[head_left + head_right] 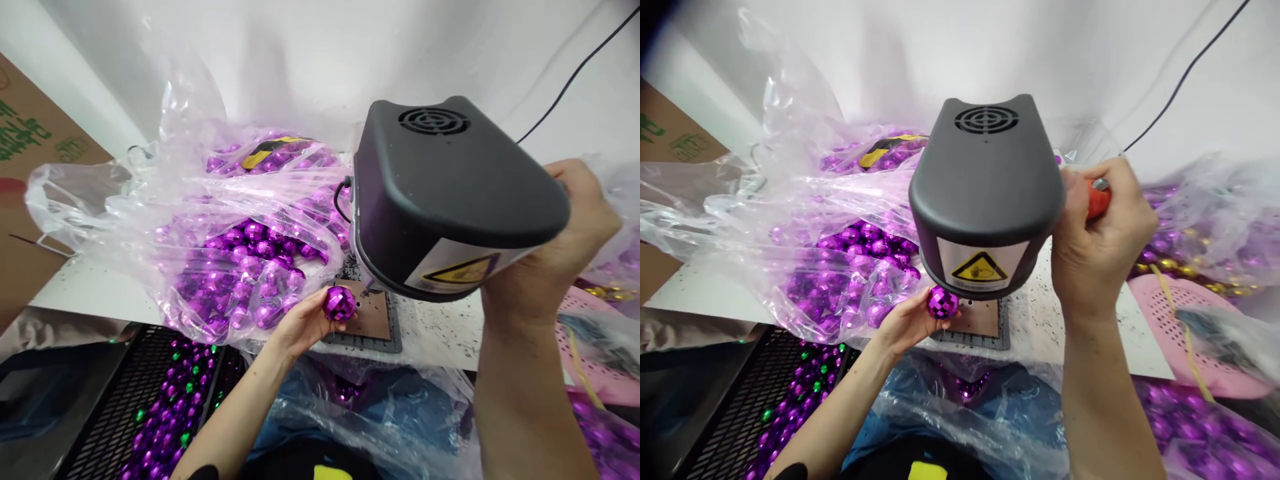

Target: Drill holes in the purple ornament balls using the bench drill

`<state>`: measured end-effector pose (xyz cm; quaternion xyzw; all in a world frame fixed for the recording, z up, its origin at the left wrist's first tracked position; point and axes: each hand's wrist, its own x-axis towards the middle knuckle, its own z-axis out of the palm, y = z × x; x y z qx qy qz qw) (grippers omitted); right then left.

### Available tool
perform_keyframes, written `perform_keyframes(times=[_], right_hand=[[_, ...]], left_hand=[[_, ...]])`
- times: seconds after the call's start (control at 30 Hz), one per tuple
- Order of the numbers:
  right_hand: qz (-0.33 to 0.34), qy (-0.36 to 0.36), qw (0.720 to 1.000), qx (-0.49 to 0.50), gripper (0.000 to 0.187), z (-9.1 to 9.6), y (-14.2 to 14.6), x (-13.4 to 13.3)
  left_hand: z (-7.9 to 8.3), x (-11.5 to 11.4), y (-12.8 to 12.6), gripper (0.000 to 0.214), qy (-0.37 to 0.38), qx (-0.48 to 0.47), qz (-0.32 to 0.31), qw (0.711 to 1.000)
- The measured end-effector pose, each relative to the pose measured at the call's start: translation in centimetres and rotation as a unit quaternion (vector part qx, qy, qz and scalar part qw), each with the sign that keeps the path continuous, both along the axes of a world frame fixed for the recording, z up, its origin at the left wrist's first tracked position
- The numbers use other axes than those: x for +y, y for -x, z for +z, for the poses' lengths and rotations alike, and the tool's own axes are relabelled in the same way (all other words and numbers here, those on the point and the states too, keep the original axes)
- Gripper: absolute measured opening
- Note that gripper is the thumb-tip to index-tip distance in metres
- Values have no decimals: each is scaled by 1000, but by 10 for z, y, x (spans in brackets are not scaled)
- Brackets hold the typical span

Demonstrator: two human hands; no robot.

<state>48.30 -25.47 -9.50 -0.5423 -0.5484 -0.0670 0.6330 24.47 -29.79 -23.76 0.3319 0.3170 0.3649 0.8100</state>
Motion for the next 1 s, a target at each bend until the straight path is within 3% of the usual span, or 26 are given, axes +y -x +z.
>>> perform_keyframes(times=[0.2, 0.3, 0.5, 0.7, 0.87, 1.0], right_hand=[[12, 5, 1000, -6, 40, 2, 1, -2], [8, 1, 1000, -17, 41, 2, 1, -4], [13, -2, 1000, -23, 44, 2, 3, -4], [18, -1, 1000, -23, 41, 3, 3, -5], [19, 0, 1000, -24, 42, 3, 3, -5], [29, -5, 999, -21, 40, 4, 4, -5]], left_hand=[[-10, 3, -9, 57, 32, 41, 22, 998], [-13, 1, -7, 51, -2, 60, 65, 996], [-17, 2, -11, 49, -110, 117, 80, 984], [-30, 1, -24, 45, -274, 256, 135, 917], [-39, -1, -29, 42, -345, 367, 145, 852], [-42, 0, -32, 42, -407, 402, 139, 808]])
